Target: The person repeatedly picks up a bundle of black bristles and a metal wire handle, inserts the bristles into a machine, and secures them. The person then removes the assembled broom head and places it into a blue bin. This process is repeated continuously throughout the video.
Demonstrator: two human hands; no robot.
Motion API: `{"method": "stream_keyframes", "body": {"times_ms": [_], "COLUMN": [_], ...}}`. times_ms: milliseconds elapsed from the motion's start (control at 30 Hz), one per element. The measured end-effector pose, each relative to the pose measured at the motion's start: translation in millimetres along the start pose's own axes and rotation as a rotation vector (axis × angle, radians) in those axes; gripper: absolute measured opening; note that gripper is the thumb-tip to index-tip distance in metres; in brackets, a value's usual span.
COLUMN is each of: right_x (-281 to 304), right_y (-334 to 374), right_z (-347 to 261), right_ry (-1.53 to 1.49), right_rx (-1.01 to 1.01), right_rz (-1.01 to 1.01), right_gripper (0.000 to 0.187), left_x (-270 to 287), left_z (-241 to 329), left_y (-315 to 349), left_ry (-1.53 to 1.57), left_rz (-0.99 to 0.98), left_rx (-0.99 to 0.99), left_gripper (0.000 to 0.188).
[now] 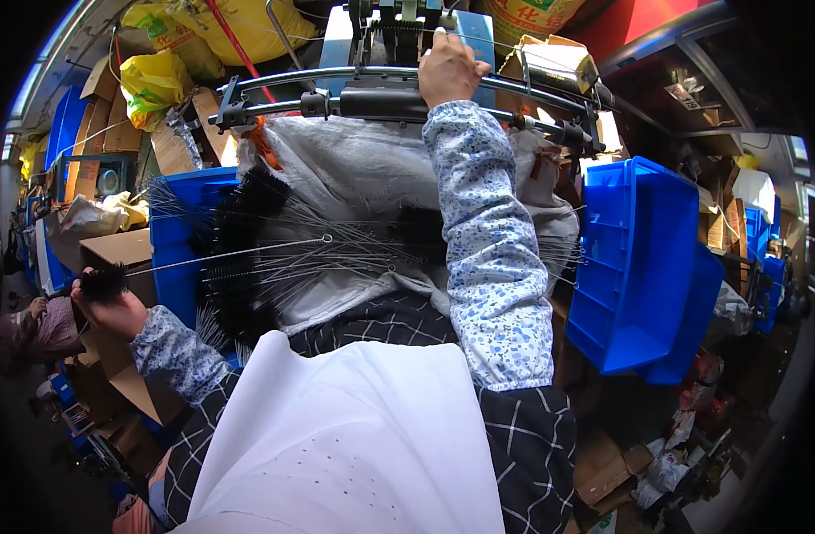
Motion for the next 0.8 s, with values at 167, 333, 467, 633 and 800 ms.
{"method": "stream_keyframes", "body": {"times_ms": [167, 333, 467, 633, 800], "right_x": [4.1, 5.0, 0.2, -15.2, -8.9], "right_y": [-7.6, -9.5, -13.4, -18.7, -46.0], "right_z": [39.1, 99.5, 113.7, 109.9, 133.8], "right_ry": [-0.001, -0.028, -0.003, -0.008, 0.291], "right_rx": [0.02, 0.078, 0.129, 0.125, 0.264], "right_rz": [-0.022, -0.055, -0.091, -0.195, -0.066], "right_gripper": [0.035, 0.036, 0.036, 0.036, 0.031], "left_x": [7.3, 0.8, -18.5, -3.1, -1.6], "left_z": [8.7, 3.2, 0.9, 0.3, -4.7], "left_y": [3.9, 6.9, 9.4, 12.4, 15.1], "left_ry": [-0.323, -0.288, 0.045, 0.081, 0.146], "left_rz": [0.002, 0.007, 0.029, 0.046, -0.026], "left_rx": [-0.138, -0.129, 0.09, 0.125, 0.119], "left_gripper": [0.029, 0.022, 0.022, 0.017, 0.016]}}
Point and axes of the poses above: each hand's wrist, its own y-axis away from the middle knuckle, its own x-axis out of the back of the hand, z = x × y, the point moved 8 cm from there along -y, towards the middle knuckle, and after that the axes turned 3 degrees about x, right-handed, at the moved point
